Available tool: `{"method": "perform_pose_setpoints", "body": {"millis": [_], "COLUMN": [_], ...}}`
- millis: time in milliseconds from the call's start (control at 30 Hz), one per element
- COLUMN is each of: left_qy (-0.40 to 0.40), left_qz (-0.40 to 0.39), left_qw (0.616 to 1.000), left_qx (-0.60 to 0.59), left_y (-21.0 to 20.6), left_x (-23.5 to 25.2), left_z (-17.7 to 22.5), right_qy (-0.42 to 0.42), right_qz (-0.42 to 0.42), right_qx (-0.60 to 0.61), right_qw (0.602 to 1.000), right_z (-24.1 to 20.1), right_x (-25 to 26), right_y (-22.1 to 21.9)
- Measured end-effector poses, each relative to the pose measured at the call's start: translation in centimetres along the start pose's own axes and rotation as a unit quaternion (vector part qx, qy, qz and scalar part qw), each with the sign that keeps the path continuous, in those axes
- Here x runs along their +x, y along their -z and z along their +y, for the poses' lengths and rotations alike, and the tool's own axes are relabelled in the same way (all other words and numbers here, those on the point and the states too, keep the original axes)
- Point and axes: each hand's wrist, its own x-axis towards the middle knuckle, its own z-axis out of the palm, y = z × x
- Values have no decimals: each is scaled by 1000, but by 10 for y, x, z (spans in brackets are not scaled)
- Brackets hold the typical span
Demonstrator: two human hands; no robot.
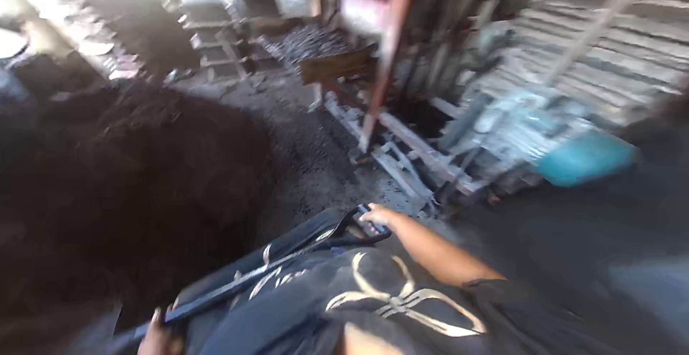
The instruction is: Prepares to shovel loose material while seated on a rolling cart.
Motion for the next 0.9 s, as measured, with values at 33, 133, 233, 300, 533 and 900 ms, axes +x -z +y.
{"method": "perform_pose_setpoints", "body": {"millis": [33,133,233,300,533,900], "left_qy": [0,46,56,70,70,71], "left_qz": [20,105,117,127,148,171], "left_qw": [1000,991,987,985,980,975], "left_qx": [-15,-64,-94,-97,-110,-126], "left_y": [13,22,30,34,47,53], "left_x": [19,40,46,44,47,41], "left_z": [-17,-25,-31,-32,-42,-38], "right_qy": [5,15,7,2,4,13], "right_qz": [4,22,34,36,24,13], "right_qx": [-4,-23,-35,-39,-43,-48], "right_qw": [1000,999,999,999,999,999], "right_z": [-1,-1,-6,-10,-19,-24], "right_x": [-1,4,3,2,7,13], "right_y": [-3,-9,-13,-16,-20,-24]}}
